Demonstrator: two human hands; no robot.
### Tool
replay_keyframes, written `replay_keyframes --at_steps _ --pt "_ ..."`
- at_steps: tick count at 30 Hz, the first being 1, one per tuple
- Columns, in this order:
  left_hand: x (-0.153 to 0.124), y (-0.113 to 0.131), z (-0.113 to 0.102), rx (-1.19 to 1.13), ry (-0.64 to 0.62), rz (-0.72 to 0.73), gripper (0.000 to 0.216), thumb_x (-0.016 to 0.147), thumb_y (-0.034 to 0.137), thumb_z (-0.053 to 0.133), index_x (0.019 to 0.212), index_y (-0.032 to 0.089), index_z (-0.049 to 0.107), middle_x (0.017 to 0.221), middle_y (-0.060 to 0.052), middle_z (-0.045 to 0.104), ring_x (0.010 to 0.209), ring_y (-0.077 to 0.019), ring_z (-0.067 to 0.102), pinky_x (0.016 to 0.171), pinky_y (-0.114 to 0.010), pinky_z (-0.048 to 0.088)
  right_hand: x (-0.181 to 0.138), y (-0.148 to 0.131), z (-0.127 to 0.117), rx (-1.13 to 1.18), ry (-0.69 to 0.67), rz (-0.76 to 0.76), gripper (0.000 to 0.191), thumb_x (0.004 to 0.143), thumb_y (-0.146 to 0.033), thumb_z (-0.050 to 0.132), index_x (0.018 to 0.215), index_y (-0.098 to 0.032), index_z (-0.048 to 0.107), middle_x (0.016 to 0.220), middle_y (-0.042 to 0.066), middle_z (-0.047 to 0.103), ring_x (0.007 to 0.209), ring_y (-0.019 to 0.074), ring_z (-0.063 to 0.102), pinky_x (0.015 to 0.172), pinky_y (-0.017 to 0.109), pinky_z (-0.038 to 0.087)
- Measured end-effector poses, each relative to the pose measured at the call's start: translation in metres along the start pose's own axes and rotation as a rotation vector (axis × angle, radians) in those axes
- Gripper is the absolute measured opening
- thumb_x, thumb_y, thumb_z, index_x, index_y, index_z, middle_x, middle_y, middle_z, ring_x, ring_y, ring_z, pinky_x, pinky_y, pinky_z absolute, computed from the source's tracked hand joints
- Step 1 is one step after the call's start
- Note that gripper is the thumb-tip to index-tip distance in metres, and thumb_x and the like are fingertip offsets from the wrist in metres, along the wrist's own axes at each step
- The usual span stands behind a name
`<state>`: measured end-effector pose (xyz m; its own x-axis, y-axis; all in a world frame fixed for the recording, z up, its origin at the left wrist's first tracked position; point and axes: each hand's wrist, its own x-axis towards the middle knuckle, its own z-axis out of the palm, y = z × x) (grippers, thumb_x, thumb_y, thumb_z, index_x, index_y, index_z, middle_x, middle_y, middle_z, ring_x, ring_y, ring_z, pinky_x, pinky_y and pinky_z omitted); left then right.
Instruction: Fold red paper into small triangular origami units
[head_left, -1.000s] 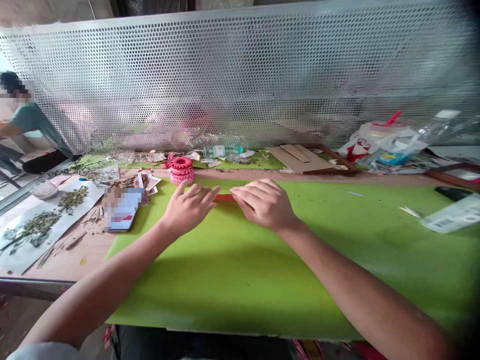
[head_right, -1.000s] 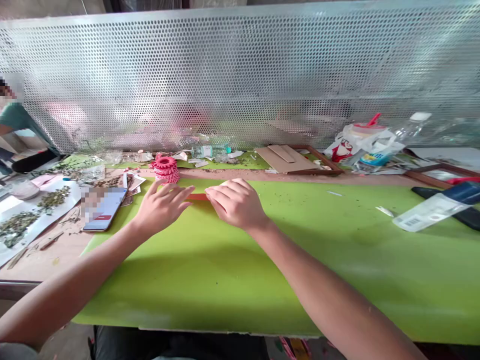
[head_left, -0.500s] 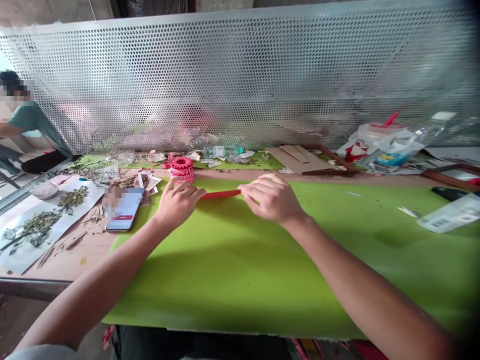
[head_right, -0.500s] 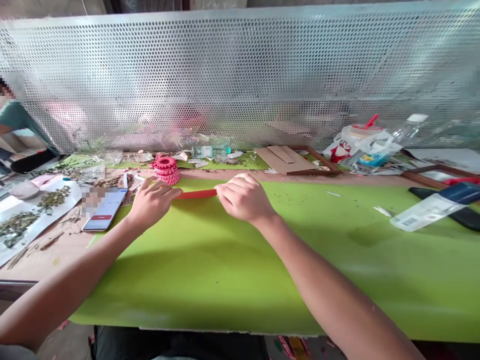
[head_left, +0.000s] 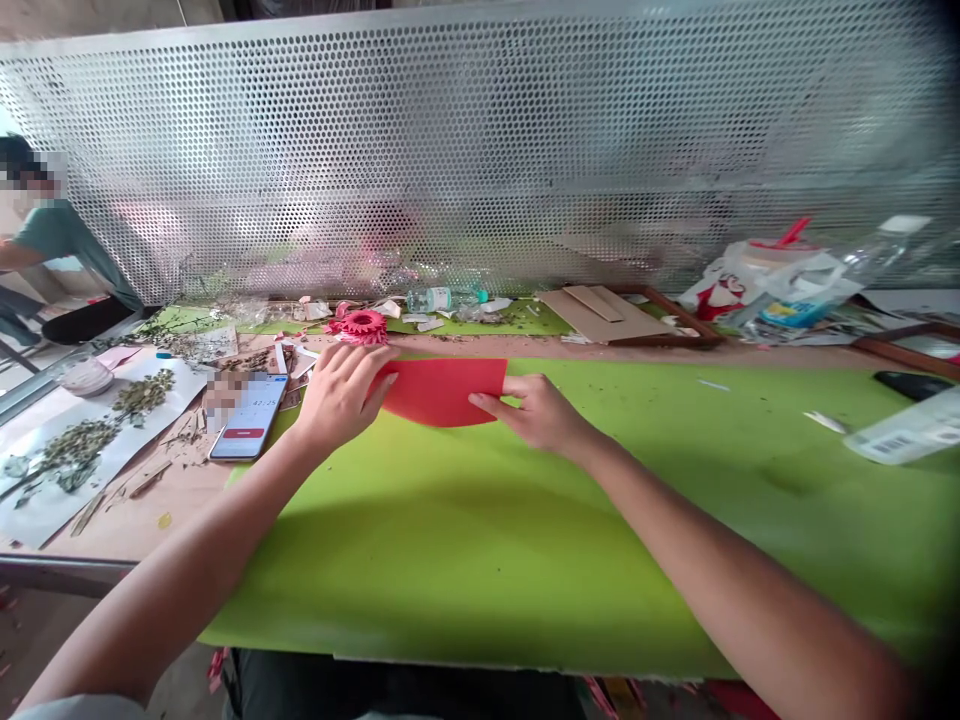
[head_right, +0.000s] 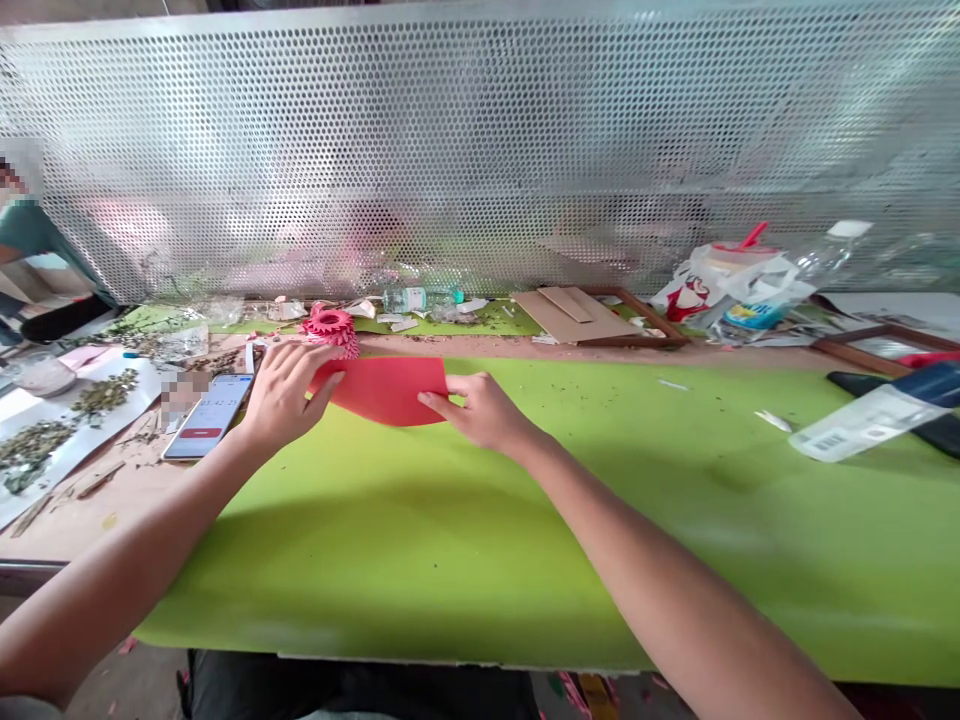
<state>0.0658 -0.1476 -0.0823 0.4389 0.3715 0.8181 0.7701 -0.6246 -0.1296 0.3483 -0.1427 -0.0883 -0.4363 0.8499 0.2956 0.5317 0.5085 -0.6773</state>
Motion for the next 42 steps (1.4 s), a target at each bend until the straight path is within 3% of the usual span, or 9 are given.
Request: replay_keyframes --at_steps 4,8,12,18,24,27,31,38,42 --pt "-0.002 0.008 -0.003 0.017 0.037 0.090 0.058 0.089 0.047 0.059 0.137 0.016 0.049 0.133 -0.017 0.060 0.125 -0.0311 0.054 0.114 -0.051 0.027 0.002 -0.001 0.000 0.354 0.205 0.174 0.048 0.073 -0.059 0.073 0.097 -0.018 0.078 0.098 0.009 0.077 0.083 0.0269 0.071 0.064 0.034 0.057" --pt "-0.001 0.029 -0.003 -0.023 -0.091 0.204 0.072 0.085 0.063 0.055 0.143 0.021 0.045 0.148 -0.015 0.048 0.139 -0.0349 0.039 0.119 -0.057 0.009 0.004 -0.001 0.003 0.423 0.356 0.280 0.049 0.062 -0.061 0.080 0.079 -0.016 0.076 0.078 0.006 0.075 0.066 0.0224 0.067 0.052 0.029 0.050" --pt "0.001 0.039 0.001 -0.052 -0.159 0.181 0.063 0.092 0.051 0.051 0.145 0.017 0.043 0.145 -0.015 0.051 0.131 -0.0287 0.051 0.118 -0.048 0.023 0.003 -0.003 0.004 0.423 0.408 0.272 0.052 0.057 -0.066 0.080 0.063 -0.016 0.066 0.062 0.003 0.065 0.052 0.0158 0.055 0.043 0.025 0.038" --pt "0.001 0.019 0.000 0.007 -0.144 0.071 0.050 0.087 0.014 0.047 0.136 0.018 0.054 0.119 -0.008 0.071 0.104 -0.0236 0.066 0.097 -0.038 0.045 -0.002 -0.009 -0.004 0.087 0.495 0.011 0.061 0.064 -0.074 0.071 0.049 -0.021 0.044 0.045 -0.003 0.043 0.041 0.0100 0.038 0.038 0.025 0.028" --pt "0.003 -0.014 -0.018 -0.031 -0.021 -0.119 0.039 0.087 0.017 0.052 0.121 0.027 0.067 0.125 -0.004 0.069 0.121 -0.0260 0.057 0.104 -0.045 0.041 -0.012 -0.020 -0.024 -0.551 0.582 -0.451 0.017 0.090 -0.032 0.061 0.079 -0.024 0.072 0.076 0.007 0.075 0.075 0.0236 0.071 0.074 0.037 0.056" --pt "0.001 -0.030 -0.018 -0.065 -0.018 -0.228 0.037 0.085 0.014 0.053 0.112 0.027 0.073 0.121 -0.003 0.071 0.118 -0.0253 0.060 0.104 -0.046 0.044 -0.015 -0.026 -0.036 -0.586 0.447 -0.534 0.019 0.091 -0.025 0.058 0.101 -0.027 0.074 0.102 0.004 0.077 0.100 0.0243 0.071 0.093 0.041 0.055" --pt "-0.005 -0.041 -0.007 -0.207 -0.457 -0.155 0.059 0.073 -0.001 0.044 0.115 0.027 0.073 0.123 -0.001 0.070 0.115 -0.0217 0.064 0.100 -0.038 0.050 -0.015 -0.023 -0.040 -0.511 0.018 -0.450 0.026 0.093 -0.034 0.053 0.096 -0.022 0.077 0.091 0.003 0.079 0.084 0.0217 0.074 0.077 0.036 0.060" --pt "-0.017 -0.038 0.010 -0.340 -0.916 -0.017 0.078 0.064 -0.009 0.039 0.123 0.035 0.067 0.128 0.004 0.067 0.117 -0.0152 0.063 0.109 -0.032 0.040 0.002 0.020 -0.010 -0.483 -0.031 -0.162 0.044 0.099 -0.041 0.043 0.134 -0.021 0.059 0.139 0.008 0.059 0.129 0.0268 0.055 0.111 0.049 0.044" --pt "-0.023 -0.055 0.005 -0.308 -0.992 -0.075 0.075 0.067 -0.005 0.038 0.128 0.032 0.064 0.122 0.001 0.070 0.089 -0.0155 0.072 0.080 -0.021 0.054 0.005 0.032 0.008 -0.436 -0.205 0.047 0.053 0.101 -0.050 0.032 0.145 -0.025 0.047 0.153 0.006 0.041 0.143 0.0291 0.035 0.118 0.055 0.031"
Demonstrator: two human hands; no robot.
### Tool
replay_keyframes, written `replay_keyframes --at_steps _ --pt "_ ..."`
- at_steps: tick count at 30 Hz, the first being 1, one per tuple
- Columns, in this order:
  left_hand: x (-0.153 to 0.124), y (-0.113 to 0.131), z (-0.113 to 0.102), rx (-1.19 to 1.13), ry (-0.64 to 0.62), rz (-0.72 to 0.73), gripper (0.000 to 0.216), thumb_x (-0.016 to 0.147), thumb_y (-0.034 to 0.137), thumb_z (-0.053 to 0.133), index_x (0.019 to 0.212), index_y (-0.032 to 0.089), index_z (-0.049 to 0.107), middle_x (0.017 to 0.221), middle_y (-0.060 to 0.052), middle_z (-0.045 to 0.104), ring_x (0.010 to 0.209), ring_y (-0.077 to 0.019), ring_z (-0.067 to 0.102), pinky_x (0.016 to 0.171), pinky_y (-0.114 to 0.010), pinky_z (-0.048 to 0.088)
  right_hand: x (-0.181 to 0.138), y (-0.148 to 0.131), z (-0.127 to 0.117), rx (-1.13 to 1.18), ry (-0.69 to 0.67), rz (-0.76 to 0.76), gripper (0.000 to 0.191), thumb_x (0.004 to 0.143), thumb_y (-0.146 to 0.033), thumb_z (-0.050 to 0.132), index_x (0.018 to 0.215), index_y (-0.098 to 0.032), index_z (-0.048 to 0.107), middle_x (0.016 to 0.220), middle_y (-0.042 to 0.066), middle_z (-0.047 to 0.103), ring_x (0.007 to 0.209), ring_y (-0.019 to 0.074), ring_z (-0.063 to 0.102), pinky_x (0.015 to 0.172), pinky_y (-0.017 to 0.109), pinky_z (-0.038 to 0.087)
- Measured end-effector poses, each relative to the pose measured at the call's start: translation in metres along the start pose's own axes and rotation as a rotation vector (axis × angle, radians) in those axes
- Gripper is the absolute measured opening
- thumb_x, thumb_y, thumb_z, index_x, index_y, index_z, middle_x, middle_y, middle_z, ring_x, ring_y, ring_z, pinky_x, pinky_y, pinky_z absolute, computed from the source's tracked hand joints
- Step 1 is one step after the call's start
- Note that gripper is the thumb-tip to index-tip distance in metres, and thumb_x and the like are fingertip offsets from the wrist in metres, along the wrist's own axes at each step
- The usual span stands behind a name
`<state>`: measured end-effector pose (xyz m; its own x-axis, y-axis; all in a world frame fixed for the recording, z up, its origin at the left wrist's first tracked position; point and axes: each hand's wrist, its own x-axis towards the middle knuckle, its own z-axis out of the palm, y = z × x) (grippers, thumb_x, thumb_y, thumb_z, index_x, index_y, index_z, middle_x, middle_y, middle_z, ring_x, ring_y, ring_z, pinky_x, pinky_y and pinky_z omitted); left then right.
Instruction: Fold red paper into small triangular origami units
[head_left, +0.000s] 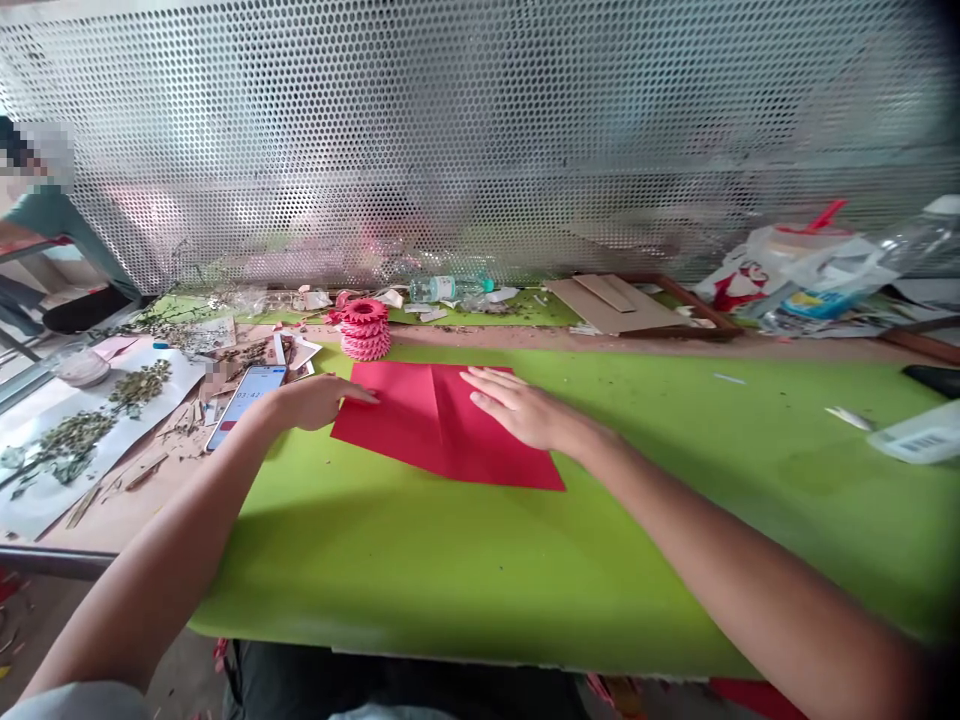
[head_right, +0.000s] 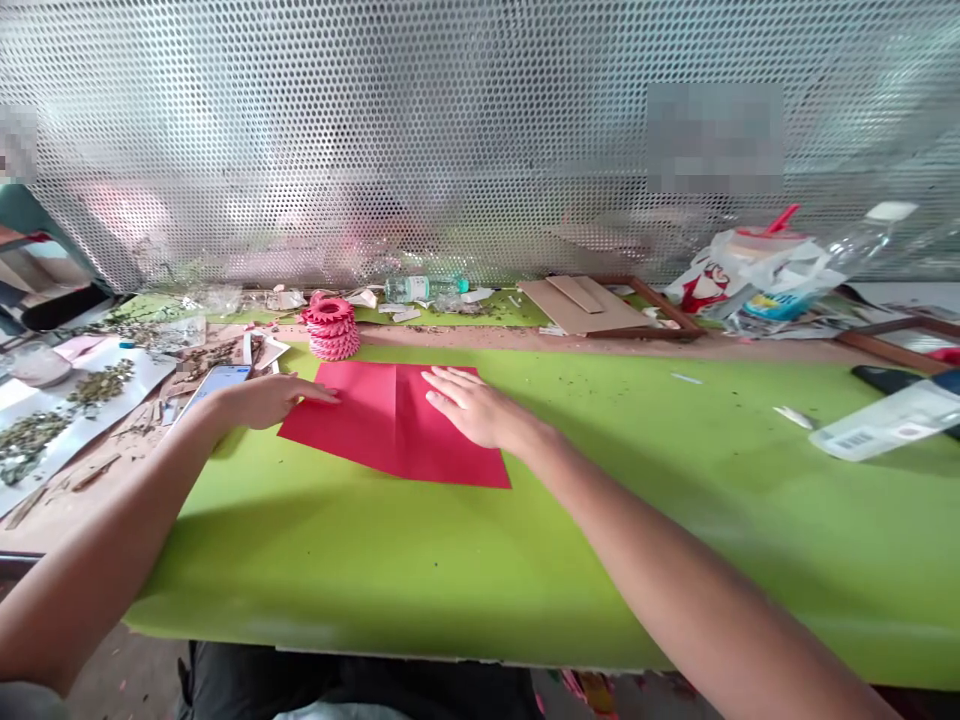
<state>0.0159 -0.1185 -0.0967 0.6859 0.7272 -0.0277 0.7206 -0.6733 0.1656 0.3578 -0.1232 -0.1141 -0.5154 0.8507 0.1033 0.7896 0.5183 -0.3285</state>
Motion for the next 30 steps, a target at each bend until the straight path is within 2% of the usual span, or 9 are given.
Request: replay_keyframes --at_steps 3,6,9,11,14,18,23,27,30 --pt "-0.007 -0.013 -0.007 0.006 0.006 -0.037 0.074 0.069 -0.004 0.035 0.128 0.029 0.065 0.118 -0.001 0.073 0.085 -0.0153 0.073 0.068 -0.019 0.054 0.001 -0.002 0.005 -0.005 -0.059 0.039 0.060 0.098 -0.058 0.036 0.147 -0.025 0.045 0.155 0.007 0.036 0.144 0.0334 0.031 0.117 0.060 0.030" --pt "-0.009 -0.016 -0.013 -0.108 0.007 -0.050 0.066 0.076 -0.002 0.034 0.127 0.027 0.065 0.118 -0.002 0.073 0.097 -0.0155 0.072 0.074 -0.021 0.056 -0.001 -0.005 0.003 -0.010 -0.058 0.029 0.063 0.096 -0.061 0.039 0.146 -0.024 0.047 0.153 0.009 0.039 0.142 0.0360 0.035 0.114 0.062 0.033" --pt "0.000 0.000 -0.010 -0.353 0.020 0.005 0.044 0.094 0.015 0.037 0.130 0.022 0.061 0.121 -0.006 0.071 0.106 -0.0177 0.069 0.084 -0.027 0.057 -0.002 -0.007 0.001 -0.011 -0.042 0.002 0.060 0.097 -0.060 0.038 0.141 -0.023 0.053 0.150 0.010 0.045 0.140 0.0355 0.040 0.113 0.062 0.034" --pt "0.012 0.018 0.000 -0.472 0.059 0.094 0.040 0.099 0.025 0.037 0.133 0.021 0.058 0.130 -0.009 0.066 0.112 -0.0182 0.066 0.091 -0.030 0.055 -0.003 -0.009 -0.001 -0.018 -0.025 -0.011 0.058 0.097 -0.059 0.037 0.136 -0.022 0.059 0.146 0.010 0.050 0.139 0.0352 0.041 0.113 0.063 0.034" --pt "0.032 0.047 0.022 -0.241 0.265 -0.045 0.044 0.100 0.039 0.040 0.137 0.020 0.054 0.143 -0.012 0.054 0.133 -0.0240 0.050 0.110 -0.042 0.042 -0.003 -0.013 0.000 -0.018 -0.002 -0.013 0.058 0.098 -0.059 0.036 0.136 -0.021 0.059 0.144 0.011 0.053 0.139 0.0349 0.041 0.113 0.062 0.035" --pt "0.045 0.066 0.042 -0.049 0.169 -0.140 0.056 0.102 0.041 0.033 0.151 0.014 0.034 0.158 -0.013 0.032 0.148 -0.0273 0.025 0.120 -0.053 0.020 0.000 -0.015 0.007 0.036 0.015 -0.046 0.058 0.099 -0.057 0.036 0.148 -0.027 0.042 0.155 0.007 0.038 0.143 0.0319 0.034 0.115 0.059 0.033" --pt "0.041 0.067 0.048 -0.041 0.151 -0.122 0.058 0.102 0.048 0.027 0.150 0.016 0.036 0.158 -0.012 0.032 0.147 -0.0263 0.027 0.119 -0.050 0.025 0.008 -0.018 0.019 0.042 -0.088 -0.086 0.064 0.099 -0.059 0.030 0.153 -0.025 0.032 0.159 0.006 0.027 0.148 0.0279 0.024 0.121 0.056 0.019" --pt "0.040 0.062 0.048 -0.026 0.206 -0.092 0.051 0.102 0.040 0.031 0.147 0.019 0.042 0.153 -0.010 0.041 0.143 -0.0241 0.037 0.116 -0.045 0.030 0.011 -0.016 0.023 0.034 -0.129 -0.103 0.064 0.098 -0.060 0.031 0.153 -0.027 0.031 0.159 0.005 0.027 0.148 0.0273 0.024 0.122 0.054 0.020" --pt "0.040 0.059 0.048 -0.036 0.192 -0.072 0.053 0.102 0.041 0.032 0.151 0.021 0.036 0.156 -0.009 0.037 0.145 -0.0234 0.032 0.118 -0.047 0.025 0.012 -0.015 0.024 0.037 -0.137 -0.100 0.063 0.099 -0.059 0.029 0.154 -0.027 0.029 0.160 0.004 0.026 0.148 0.0270 0.022 0.122 0.054 0.018"
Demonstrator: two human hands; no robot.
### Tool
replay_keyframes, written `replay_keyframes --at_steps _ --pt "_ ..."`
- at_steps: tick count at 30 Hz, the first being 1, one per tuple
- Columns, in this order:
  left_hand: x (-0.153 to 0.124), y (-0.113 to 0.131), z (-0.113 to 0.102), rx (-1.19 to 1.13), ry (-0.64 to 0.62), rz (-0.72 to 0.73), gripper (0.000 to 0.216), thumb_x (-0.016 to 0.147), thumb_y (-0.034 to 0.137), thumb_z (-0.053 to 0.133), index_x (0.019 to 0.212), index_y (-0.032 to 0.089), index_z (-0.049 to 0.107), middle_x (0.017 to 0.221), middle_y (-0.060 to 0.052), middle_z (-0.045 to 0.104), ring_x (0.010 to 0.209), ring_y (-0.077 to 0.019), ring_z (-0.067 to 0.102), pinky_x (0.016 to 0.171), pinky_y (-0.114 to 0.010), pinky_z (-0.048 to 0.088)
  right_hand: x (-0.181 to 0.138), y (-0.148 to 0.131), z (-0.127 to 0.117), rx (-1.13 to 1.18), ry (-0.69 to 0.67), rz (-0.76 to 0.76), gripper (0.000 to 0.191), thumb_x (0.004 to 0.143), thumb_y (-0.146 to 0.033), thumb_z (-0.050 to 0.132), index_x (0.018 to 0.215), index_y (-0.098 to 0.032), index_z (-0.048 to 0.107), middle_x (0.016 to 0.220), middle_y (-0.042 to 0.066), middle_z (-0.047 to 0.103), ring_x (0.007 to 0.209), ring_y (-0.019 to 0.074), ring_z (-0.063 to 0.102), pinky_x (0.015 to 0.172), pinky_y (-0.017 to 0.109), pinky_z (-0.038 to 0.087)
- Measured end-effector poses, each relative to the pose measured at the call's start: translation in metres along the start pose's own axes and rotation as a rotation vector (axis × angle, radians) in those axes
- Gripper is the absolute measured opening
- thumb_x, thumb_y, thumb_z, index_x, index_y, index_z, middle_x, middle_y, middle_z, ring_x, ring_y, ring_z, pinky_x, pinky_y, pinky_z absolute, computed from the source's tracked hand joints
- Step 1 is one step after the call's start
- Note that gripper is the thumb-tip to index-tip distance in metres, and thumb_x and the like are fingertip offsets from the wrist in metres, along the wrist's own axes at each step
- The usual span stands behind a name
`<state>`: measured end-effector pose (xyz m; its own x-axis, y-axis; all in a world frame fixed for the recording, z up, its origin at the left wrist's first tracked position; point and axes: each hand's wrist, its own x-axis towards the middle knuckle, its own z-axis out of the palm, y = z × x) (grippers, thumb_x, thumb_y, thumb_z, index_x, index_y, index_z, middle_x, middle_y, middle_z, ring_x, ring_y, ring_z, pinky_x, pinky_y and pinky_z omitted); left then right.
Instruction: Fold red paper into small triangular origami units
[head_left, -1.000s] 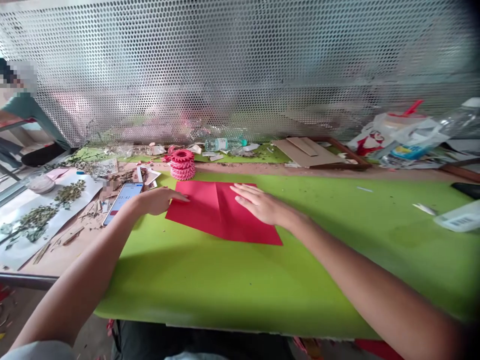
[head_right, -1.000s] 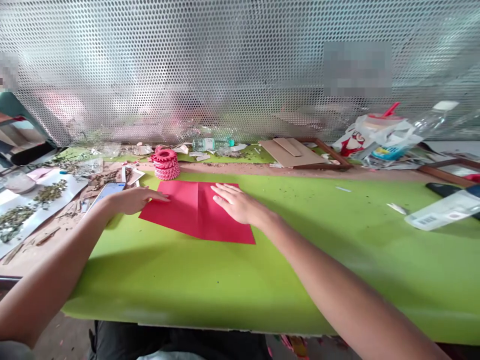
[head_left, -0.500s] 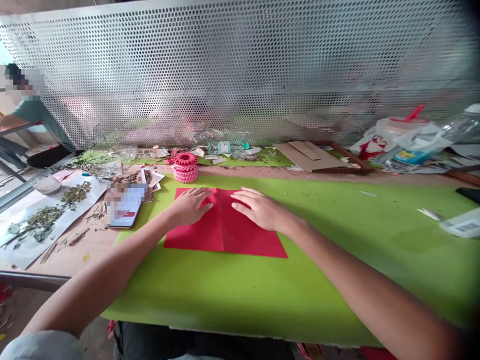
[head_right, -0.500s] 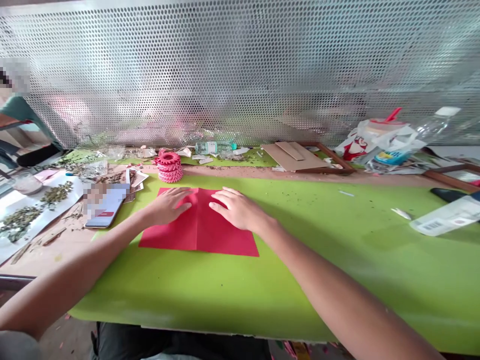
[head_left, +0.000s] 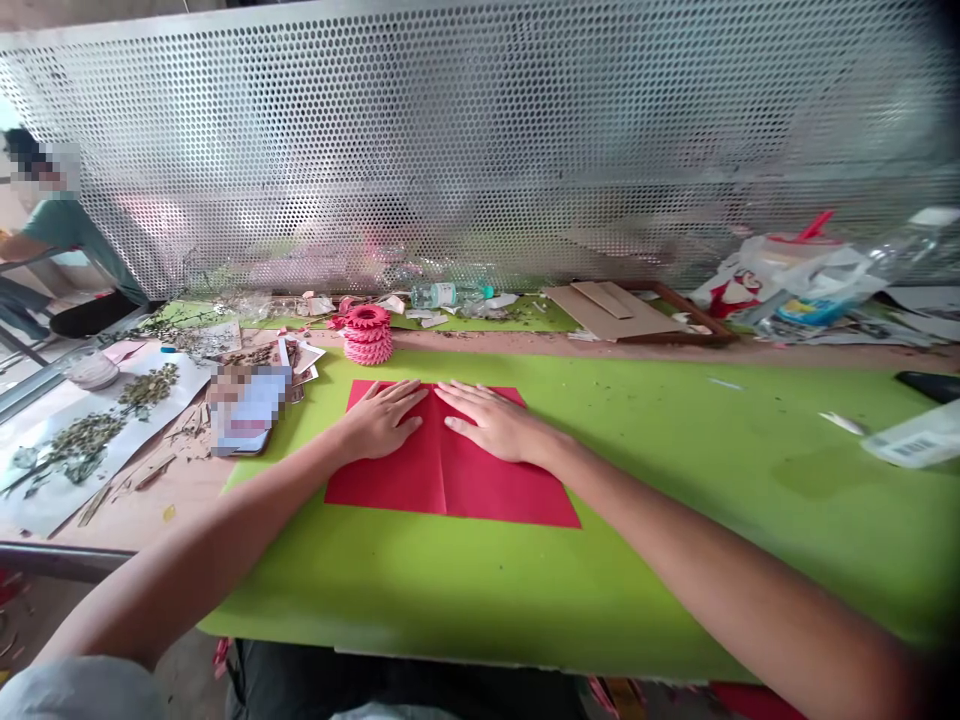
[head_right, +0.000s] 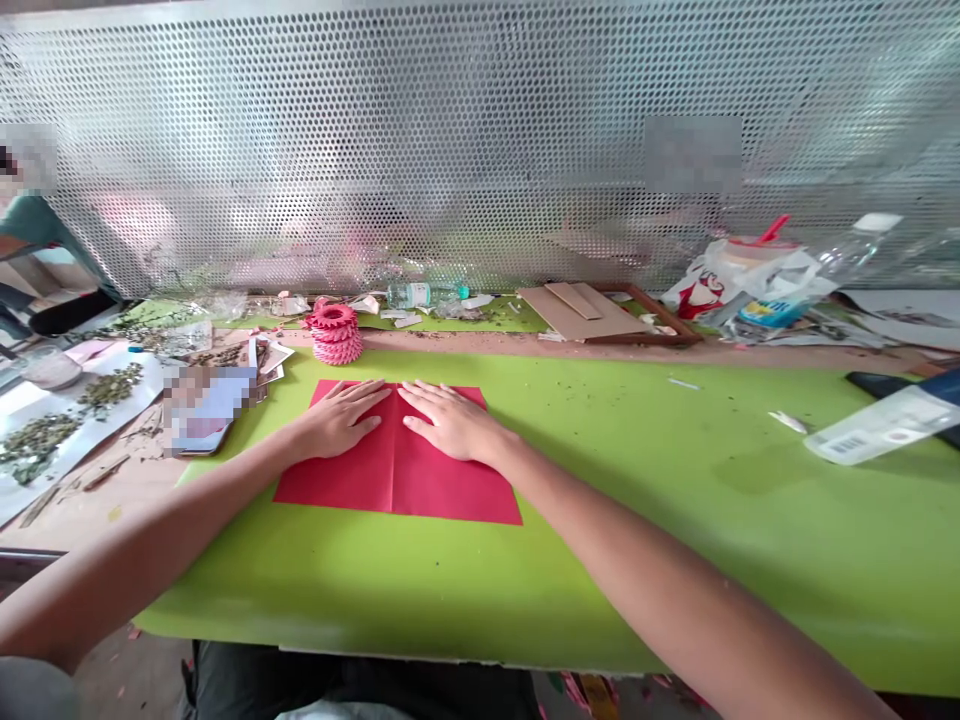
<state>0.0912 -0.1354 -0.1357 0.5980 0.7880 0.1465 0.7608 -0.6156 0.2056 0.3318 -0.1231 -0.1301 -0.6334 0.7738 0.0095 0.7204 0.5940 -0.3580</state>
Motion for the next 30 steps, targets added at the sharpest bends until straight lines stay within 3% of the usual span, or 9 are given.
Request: replay_keyframes --at_steps 5,13,21,30 --pt "0.001 0.000 0.001 0.005 -0.083 -0.034 0.057 0.102 0.044 0.024 0.155 0.022 0.026 0.160 -0.006 0.025 0.150 -0.0226 0.018 0.121 -0.050 0.016 0.001 -0.002 0.002 0.020 -0.001 0.002 0.064 0.099 -0.059 0.028 0.155 -0.027 0.026 0.160 0.003 0.023 0.149 0.0268 0.020 0.122 0.054 0.016" --pt "0.003 0.011 0.006 -0.004 -0.065 -0.136 0.059 0.103 0.046 0.020 0.155 0.020 0.025 0.161 -0.006 0.021 0.150 -0.0236 0.019 0.121 -0.051 0.018 0.005 -0.005 0.014 -0.037 0.068 0.054 0.059 0.101 -0.053 0.025 0.155 -0.027 0.028 0.160 0.005 0.026 0.148 0.0259 0.024 0.121 0.051 0.021" --pt "0.001 0.018 0.005 0.027 -0.079 -0.186 0.058 0.103 0.046 0.021 0.155 0.023 0.024 0.162 -0.002 0.020 0.150 -0.0210 0.017 0.122 -0.046 0.016 0.005 -0.012 0.014 -0.066 0.031 0.122 0.063 0.101 -0.050 0.020 0.155 -0.019 0.027 0.161 0.003 0.022 0.149 0.0237 0.021 0.123 0.047 0.018" --pt "-0.011 -0.006 -0.005 0.032 -0.110 -0.257 0.059 0.102 0.046 0.023 0.156 0.022 0.020 0.162 -0.002 0.017 0.151 -0.0207 0.015 0.122 -0.048 0.013 -0.008 0.020 -0.003 -0.026 0.006 0.136 0.065 0.100 -0.056 0.024 0.155 -0.023 0.025 0.162 0.002 0.018 0.149 0.0249 0.018 0.123 0.049 0.017"
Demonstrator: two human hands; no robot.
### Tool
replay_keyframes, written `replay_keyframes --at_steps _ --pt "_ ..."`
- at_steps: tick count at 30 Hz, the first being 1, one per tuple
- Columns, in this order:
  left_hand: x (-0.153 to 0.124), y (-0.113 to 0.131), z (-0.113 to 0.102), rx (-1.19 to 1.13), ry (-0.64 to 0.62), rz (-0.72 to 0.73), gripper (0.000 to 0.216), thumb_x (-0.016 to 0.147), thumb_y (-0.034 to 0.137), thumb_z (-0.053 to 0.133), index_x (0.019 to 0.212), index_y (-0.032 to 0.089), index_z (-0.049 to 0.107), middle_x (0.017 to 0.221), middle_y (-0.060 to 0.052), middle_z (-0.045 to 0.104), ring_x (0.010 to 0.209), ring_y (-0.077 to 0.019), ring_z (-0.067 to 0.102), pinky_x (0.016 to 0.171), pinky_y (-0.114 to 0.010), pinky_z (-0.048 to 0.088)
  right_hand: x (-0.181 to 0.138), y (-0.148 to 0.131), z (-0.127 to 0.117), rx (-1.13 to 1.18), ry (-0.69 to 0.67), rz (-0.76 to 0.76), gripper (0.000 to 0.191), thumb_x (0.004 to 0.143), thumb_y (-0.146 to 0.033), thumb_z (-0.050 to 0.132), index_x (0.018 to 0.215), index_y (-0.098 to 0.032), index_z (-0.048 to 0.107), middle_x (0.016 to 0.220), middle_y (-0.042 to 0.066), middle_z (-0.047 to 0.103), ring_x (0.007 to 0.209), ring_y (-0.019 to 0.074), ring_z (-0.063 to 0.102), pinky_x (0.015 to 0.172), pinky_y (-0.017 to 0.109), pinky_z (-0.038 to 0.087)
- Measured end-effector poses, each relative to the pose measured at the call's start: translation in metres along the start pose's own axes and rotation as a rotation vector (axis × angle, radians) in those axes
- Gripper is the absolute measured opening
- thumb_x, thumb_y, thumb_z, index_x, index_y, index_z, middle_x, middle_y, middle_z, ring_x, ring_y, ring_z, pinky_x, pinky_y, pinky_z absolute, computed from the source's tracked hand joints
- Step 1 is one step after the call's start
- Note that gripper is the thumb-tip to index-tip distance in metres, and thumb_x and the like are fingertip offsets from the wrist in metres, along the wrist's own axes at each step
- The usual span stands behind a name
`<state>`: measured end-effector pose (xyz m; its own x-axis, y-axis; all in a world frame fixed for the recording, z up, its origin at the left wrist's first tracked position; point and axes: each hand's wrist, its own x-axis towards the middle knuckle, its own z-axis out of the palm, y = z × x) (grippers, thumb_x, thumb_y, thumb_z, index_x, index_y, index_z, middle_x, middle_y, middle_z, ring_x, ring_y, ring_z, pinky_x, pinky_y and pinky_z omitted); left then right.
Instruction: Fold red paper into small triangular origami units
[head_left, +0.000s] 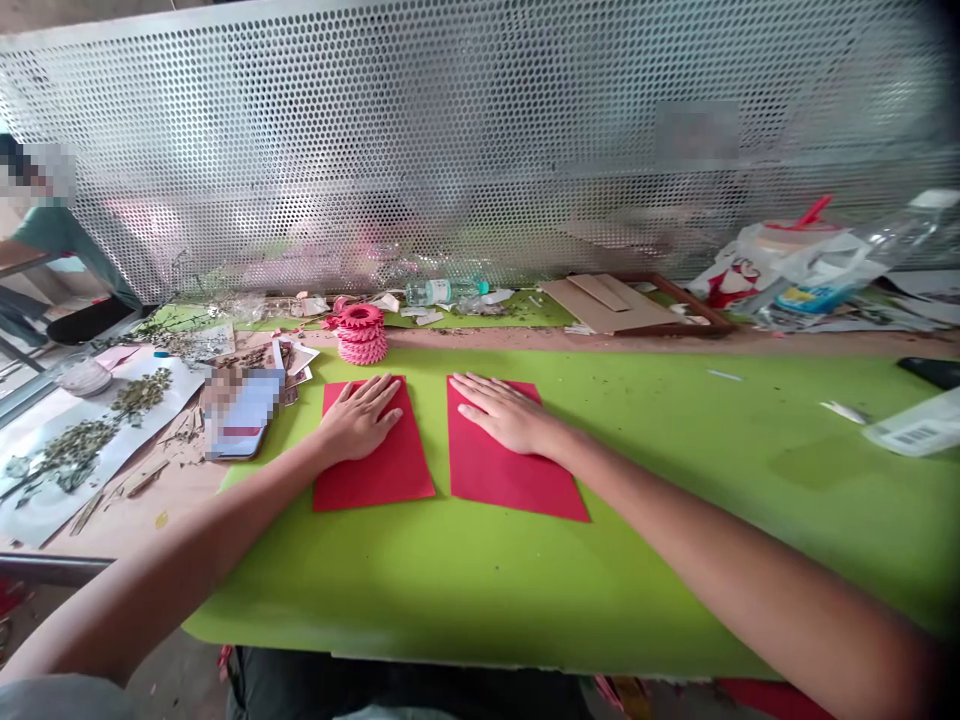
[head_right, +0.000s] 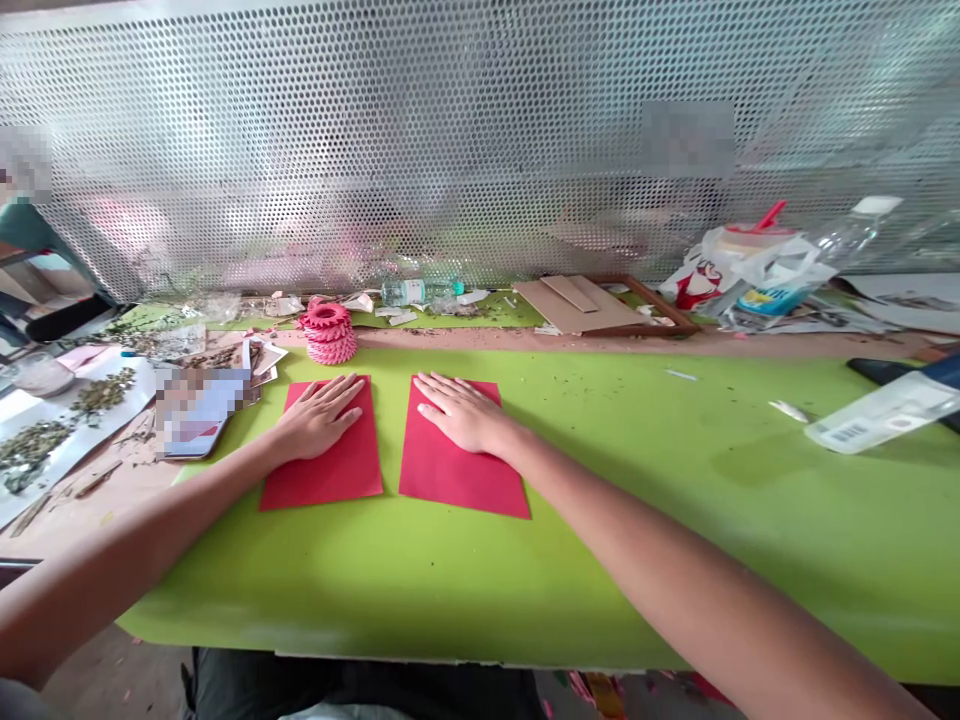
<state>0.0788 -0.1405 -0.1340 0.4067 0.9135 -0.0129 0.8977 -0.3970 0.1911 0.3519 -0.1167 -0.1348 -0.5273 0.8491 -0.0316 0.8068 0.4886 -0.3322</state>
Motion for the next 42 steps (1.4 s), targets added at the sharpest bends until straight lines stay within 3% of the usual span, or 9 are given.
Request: replay_keyframes --at_steps 6,11,15,17,22,27,30,34,42 --pt "0.001 -0.005 0.000 -0.014 0.014 0.033 0.060 0.101 0.048 0.025 0.155 0.022 0.023 0.162 -0.004 0.020 0.150 -0.0229 0.017 0.121 -0.051 0.015 0.004 0.007 -0.005 -0.011 -0.013 -0.050 0.063 0.100 -0.054 0.026 0.155 -0.023 0.024 0.161 0.003 0.018 0.149 0.0242 0.018 0.123 0.051 0.017" --pt "0.001 0.001 -0.007 -0.017 0.190 0.088 0.052 0.100 0.047 0.033 0.145 0.024 0.045 0.156 -0.004 0.038 0.140 -0.0254 0.041 0.120 -0.051 0.022 -0.003 -0.006 -0.021 -0.086 0.273 -0.115 0.052 0.101 -0.043 0.035 0.147 -0.020 0.044 0.155 0.007 0.037 0.145 0.0267 0.032 0.121 0.054 0.022" --pt "-0.002 0.003 -0.014 0.006 0.289 0.101 0.042 0.099 0.043 0.037 0.126 0.024 0.063 0.136 -0.004 0.062 0.123 -0.0230 0.058 0.110 -0.040 0.043 -0.015 -0.003 -0.033 -0.097 0.078 -0.169 0.045 0.098 -0.050 0.043 0.125 -0.025 0.068 0.130 0.004 0.065 0.128 0.0274 0.055 0.115 0.051 0.037" --pt "-0.004 0.004 -0.016 0.016 0.285 0.085 0.041 0.099 0.044 0.038 0.125 0.025 0.064 0.137 -0.004 0.061 0.119 -0.0236 0.061 0.102 -0.038 0.049 -0.014 0.006 -0.031 -0.065 0.023 -0.113 0.048 0.096 -0.055 0.043 0.129 -0.027 0.065 0.134 0.002 0.063 0.129 0.0285 0.055 0.112 0.051 0.042" --pt "-0.007 0.005 -0.020 0.040 0.228 0.058 0.041 0.097 0.046 0.041 0.127 0.029 0.062 0.145 -0.001 0.053 0.117 -0.0260 0.063 0.096 -0.041 0.053 -0.001 0.026 -0.028 -0.108 0.186 0.128 0.061 0.099 -0.051 0.035 0.147 -0.015 0.044 0.156 0.009 0.032 0.146 0.0304 0.028 0.120 0.054 0.024" --pt "-0.009 0.001 -0.028 0.110 0.252 -0.005 0.039 0.094 0.045 0.046 0.120 0.025 0.066 0.125 -0.004 0.068 0.107 -0.0269 0.067 0.089 -0.039 0.055 -0.009 0.026 -0.042 -0.160 0.188 0.027 0.048 0.099 -0.050 0.035 0.116 -0.027 0.073 0.127 0.003 0.067 0.131 0.0286 0.053 0.119 0.053 0.026" --pt "-0.011 -0.001 -0.031 0.149 0.235 -0.043 0.038 0.092 0.043 0.047 0.118 0.023 0.068 0.115 -0.006 0.072 0.101 -0.0275 0.068 0.083 -0.039 0.056 -0.009 0.027 -0.037 -0.145 0.106 0.039 0.050 0.098 -0.055 0.035 0.120 -0.029 0.071 0.132 0.002 0.064 0.130 0.0284 0.054 0.118 0.052 0.029" --pt "-0.013 0.003 -0.031 0.122 0.210 -0.038 0.039 0.092 0.043 0.046 0.120 0.024 0.067 0.120 -0.005 0.070 0.101 -0.0260 0.068 0.082 -0.036 0.055 -0.001 0.023 -0.022 -0.146 0.124 0.075 0.061 0.098 -0.055 0.032 0.145 -0.019 0.048 0.153 0.006 0.039 0.143 0.0290 0.035 0.119 0.049 0.030" --pt "-0.015 0.007 -0.032 0.164 0.175 -0.090 0.042 0.094 0.045 0.042 0.120 0.026 0.068 0.103 -0.008 0.075 0.089 -0.0286 0.071 0.074 -0.036 0.054 -0.003 0.006 -0.028 -0.264 0.265 0.042 0.052 0.100 -0.049 0.031 0.106 -0.025 0.076 0.113 0.005 0.074 0.109 0.0291 0.068 0.106 0.052 0.044"
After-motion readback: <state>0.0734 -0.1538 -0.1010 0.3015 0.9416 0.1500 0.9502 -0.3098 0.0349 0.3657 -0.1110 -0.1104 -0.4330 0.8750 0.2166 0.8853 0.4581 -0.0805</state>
